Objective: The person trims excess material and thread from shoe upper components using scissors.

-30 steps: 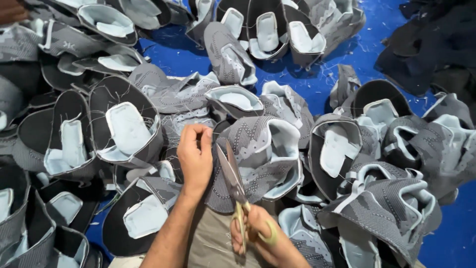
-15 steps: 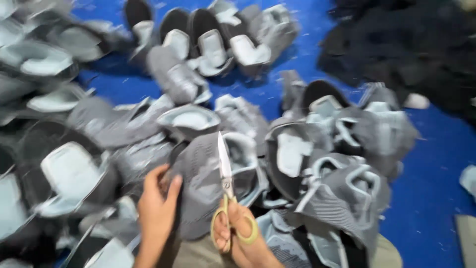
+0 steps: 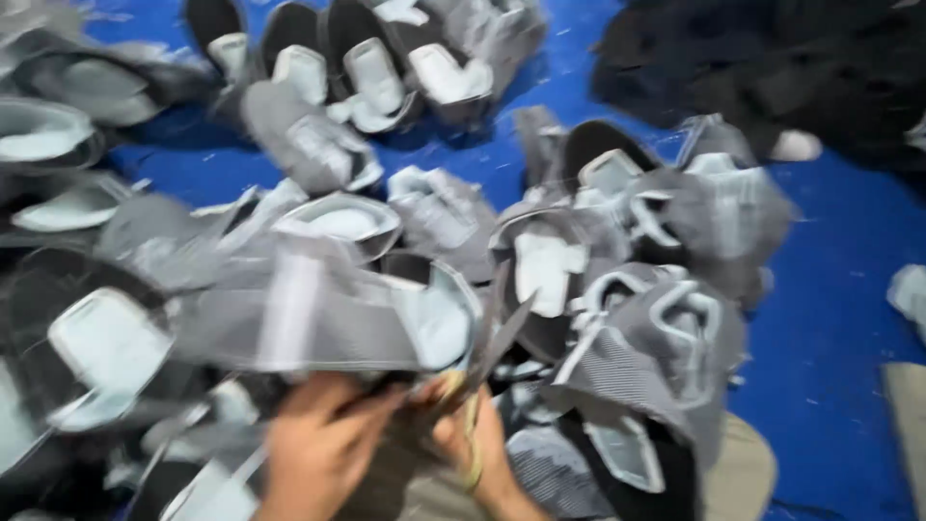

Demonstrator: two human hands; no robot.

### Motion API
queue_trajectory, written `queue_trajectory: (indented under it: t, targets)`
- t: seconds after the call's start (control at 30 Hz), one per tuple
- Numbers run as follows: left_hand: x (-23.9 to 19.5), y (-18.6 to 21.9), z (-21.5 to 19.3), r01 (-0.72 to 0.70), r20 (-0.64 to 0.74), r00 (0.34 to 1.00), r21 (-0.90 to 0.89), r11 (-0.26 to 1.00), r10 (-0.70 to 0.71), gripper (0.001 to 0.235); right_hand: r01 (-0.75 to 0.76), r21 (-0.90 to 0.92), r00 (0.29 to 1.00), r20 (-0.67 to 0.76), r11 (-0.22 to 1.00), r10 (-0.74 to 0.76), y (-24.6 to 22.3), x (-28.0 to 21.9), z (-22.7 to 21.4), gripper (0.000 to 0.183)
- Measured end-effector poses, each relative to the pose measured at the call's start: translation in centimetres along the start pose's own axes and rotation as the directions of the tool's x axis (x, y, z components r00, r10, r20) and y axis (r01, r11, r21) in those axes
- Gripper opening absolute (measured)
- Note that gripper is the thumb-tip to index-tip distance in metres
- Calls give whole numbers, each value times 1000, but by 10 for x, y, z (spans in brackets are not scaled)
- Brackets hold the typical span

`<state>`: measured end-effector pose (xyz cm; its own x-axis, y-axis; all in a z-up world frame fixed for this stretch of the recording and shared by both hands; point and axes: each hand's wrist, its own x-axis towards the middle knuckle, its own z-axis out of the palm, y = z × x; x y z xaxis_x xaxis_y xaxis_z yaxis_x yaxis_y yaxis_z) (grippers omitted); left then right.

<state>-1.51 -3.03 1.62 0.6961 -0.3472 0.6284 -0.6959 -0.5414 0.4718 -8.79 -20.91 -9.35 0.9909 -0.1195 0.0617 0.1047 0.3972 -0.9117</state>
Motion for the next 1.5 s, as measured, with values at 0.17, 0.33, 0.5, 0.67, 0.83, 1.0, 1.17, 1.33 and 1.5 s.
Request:
queue_trajectory:
  t: [0.17,0.33,0.5,0.67,0.83,1.0,1.17,1.33,1.5]
  targets:
    - [-53,-4,9,95,206,976,-126,987,-67,26,-327,-241,904,-361,913,229,17,17,3,42]
    - [-55,-30,-20,509,153,859,-161,846,-488,20,-236,-221,929,-336,946,153,26,19,1,36]
    - [-7,-29,23,570,117,822,-181,802,-558,65,-188,-159,941,-310,969,131,18,21,7,39]
    - [-46,-78,48,638,314,769,-426,642,-556,24,-182,-179,939,-322,967,117,31,18,-9,35]
    - [-30,-16,20,368,1,921,-338,866,-391,48,-171,-289,952,-295,942,83,32,15,-6,35]
    - [-39,2,47,193,39,979,127,973,-199,39,-151,-267,957,-279,952,74,45,5,-22,31]
    - [-60,-15,60,282,47,959,-237,930,-279,9,-190,-264,930,-358,946,87,51,5,-25,28]
    - [-54,-45,13,299,-42,782,-850,433,-622,19,-166,-252,943,-322,953,79,43,5,-19,26]
    - [-3,-26,17,571,126,818,-298,764,-562,55,-196,-307,941,-326,931,90,60,4,-26,27]
